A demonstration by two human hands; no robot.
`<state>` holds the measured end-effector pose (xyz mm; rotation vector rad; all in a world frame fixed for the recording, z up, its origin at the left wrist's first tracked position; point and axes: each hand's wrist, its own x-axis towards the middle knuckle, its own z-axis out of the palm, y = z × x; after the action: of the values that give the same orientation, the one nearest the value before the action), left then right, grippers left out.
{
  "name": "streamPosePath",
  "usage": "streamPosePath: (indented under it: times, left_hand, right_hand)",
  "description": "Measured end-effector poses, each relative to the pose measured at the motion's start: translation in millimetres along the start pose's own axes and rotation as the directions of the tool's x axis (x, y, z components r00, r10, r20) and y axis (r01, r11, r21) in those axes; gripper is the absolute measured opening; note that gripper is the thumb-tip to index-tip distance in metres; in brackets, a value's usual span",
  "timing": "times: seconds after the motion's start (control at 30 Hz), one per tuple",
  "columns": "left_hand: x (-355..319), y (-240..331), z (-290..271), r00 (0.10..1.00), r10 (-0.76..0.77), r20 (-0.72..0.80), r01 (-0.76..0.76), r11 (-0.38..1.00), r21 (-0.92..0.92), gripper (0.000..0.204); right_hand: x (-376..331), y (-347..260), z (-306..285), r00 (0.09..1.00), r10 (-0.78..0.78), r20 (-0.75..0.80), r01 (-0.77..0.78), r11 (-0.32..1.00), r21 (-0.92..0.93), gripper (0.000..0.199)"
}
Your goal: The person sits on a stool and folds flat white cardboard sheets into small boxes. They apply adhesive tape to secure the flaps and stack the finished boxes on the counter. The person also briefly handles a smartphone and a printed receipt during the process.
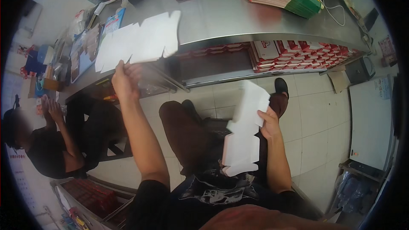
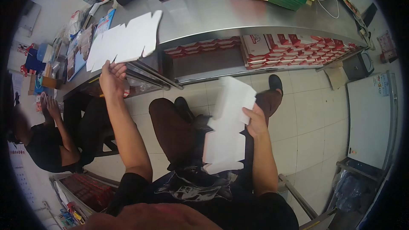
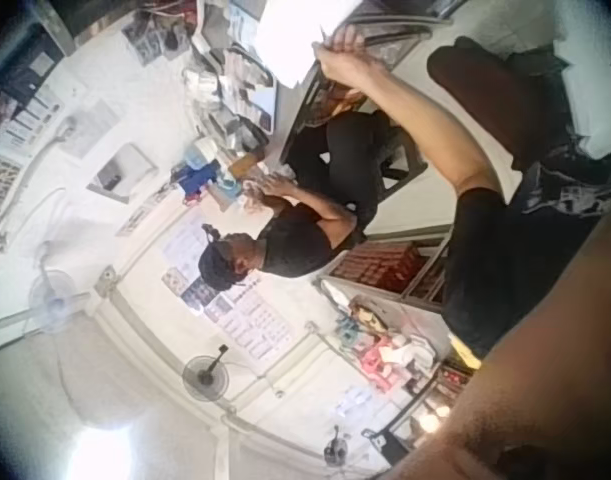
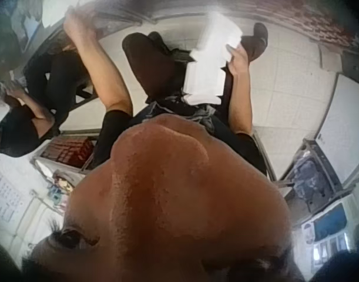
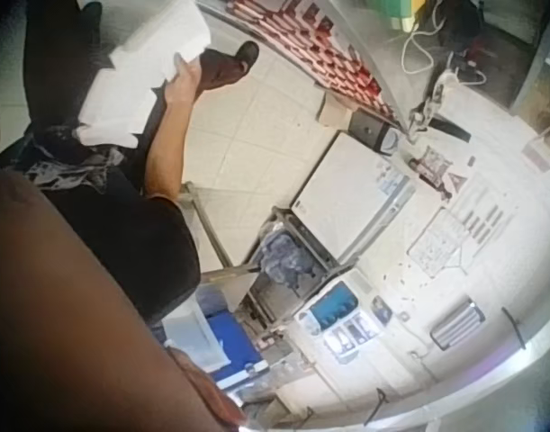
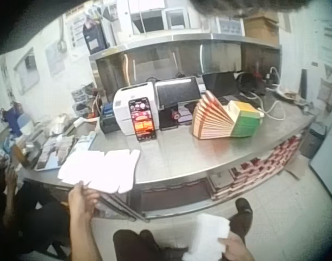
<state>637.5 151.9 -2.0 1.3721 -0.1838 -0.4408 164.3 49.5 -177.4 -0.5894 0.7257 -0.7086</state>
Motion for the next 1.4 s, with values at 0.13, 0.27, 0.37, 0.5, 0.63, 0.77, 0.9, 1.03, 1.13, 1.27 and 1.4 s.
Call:
streamPosePath:
  times: [0.13,0.27,0.37,0.5,0.63,0.77,0.9,1.03,1.13,1.27,1.4]
  left_hand:
    - [-22,-9,-16,0.992,0.077,0.104,-0.089,0.989,0.116,0.046]
    - [-116,-60,1,0.744,-0.256,0.617,0.194,0.967,0.167,0.061]
    - [-150,-128,-2,0.823,-0.235,0.518,0.13,0.964,0.231,0.062]
    - [-154,-87,36,0.815,-0.412,0.408,0.36,0.911,0.201,0.047]
    - [-162,-86,40,0.861,-0.184,0.474,-0.036,0.908,0.418,0.052]
    - [-178,-55,59,0.86,-0.178,0.478,-0.125,0.836,0.535,0.055]
    - [-149,-65,18,0.901,-0.206,0.383,0.084,0.946,0.312,0.047]
    - [-133,-35,-14,0.85,-0.261,0.458,0.167,0.957,0.236,0.045]
    - [-130,-50,-25,0.85,-0.106,0.516,-0.104,0.927,0.361,0.046]
    - [-147,-82,-28,0.893,0.037,0.448,-0.39,0.559,0.731,0.052]
    - [-157,-112,-41,0.894,-0.132,0.428,-0.297,0.539,0.788,0.049]
  right_hand:
    - [19,16,33,0.998,0.059,0.023,-0.059,0.998,0.033,0.05]
    - [38,3,84,0.991,0.04,0.131,-0.048,0.997,0.055,0.048]
    - [56,-4,133,0.969,0.074,0.235,-0.004,0.958,-0.288,0.045]
    - [82,0,145,0.903,-0.112,0.414,0.387,0.627,-0.676,0.045]
    - [74,8,198,0.943,-0.056,0.329,0.318,-0.146,-0.937,0.038]
    - [74,13,213,0.879,-0.253,0.404,0.394,-0.092,-0.915,0.033]
    - [60,-11,218,0.92,-0.207,0.334,0.371,0.18,-0.911,0.03]
    - [28,-28,223,0.877,0.064,0.476,0.295,0.711,-0.638,0.036]
    - [10,2,225,0.841,0.161,0.517,0.195,0.801,-0.566,0.045]
    - [-38,54,261,0.859,-0.031,0.511,0.501,0.255,-0.827,0.055]
    - [-58,55,256,0.937,0.113,0.329,0.271,0.357,-0.894,0.059]
